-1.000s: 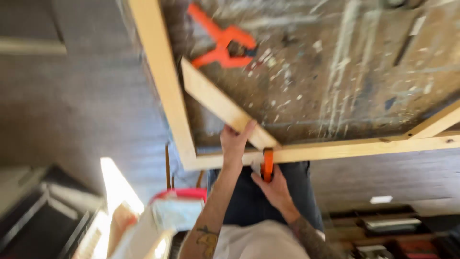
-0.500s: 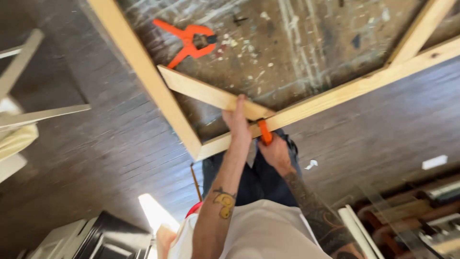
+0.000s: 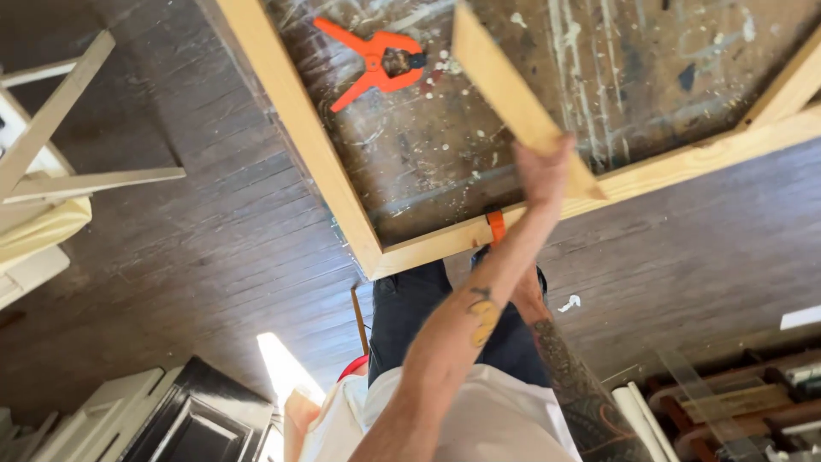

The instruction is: Assembling a wooden frame by gluing, clamping, and drilling components together

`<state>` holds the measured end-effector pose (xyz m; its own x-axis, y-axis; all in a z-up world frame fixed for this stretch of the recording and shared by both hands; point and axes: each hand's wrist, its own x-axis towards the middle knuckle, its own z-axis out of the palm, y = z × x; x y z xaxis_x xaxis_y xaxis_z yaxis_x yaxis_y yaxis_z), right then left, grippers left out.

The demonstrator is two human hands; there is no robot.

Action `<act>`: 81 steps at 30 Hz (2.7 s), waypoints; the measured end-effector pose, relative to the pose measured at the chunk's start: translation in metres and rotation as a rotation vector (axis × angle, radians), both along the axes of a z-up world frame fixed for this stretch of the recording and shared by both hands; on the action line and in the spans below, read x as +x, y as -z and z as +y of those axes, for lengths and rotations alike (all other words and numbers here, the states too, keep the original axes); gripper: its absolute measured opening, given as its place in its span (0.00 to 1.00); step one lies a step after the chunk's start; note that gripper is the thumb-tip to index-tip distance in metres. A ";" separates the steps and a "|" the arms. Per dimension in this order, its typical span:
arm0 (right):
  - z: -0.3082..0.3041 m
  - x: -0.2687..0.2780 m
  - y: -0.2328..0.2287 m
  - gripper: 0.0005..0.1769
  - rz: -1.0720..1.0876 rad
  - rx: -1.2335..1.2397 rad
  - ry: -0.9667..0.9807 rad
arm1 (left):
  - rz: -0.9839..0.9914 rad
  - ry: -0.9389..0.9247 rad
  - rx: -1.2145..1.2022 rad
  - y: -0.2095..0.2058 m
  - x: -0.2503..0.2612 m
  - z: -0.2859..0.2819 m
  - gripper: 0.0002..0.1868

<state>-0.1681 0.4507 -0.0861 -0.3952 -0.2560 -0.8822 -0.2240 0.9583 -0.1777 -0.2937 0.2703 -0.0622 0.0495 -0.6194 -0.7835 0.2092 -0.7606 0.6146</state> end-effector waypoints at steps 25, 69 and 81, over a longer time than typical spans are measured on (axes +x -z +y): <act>-0.230 -0.114 -0.184 0.26 -0.047 -0.383 -0.078 | 0.112 0.337 -0.013 -0.095 0.250 -0.041 0.13; -0.124 -0.106 -0.173 0.29 -0.092 -1.085 -0.525 | 0.153 0.472 -0.239 -0.217 0.157 -0.046 0.07; -0.141 -0.121 -0.182 0.23 0.182 -1.145 -0.698 | 0.002 0.483 -0.237 -0.192 0.123 -0.049 0.10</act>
<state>-0.2887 0.3099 0.0956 0.0305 -0.9995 0.0101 -0.7045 -0.0287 -0.7091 -0.1709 0.2210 0.1300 -0.2862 -0.7311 -0.6194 -0.1292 -0.6111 0.7810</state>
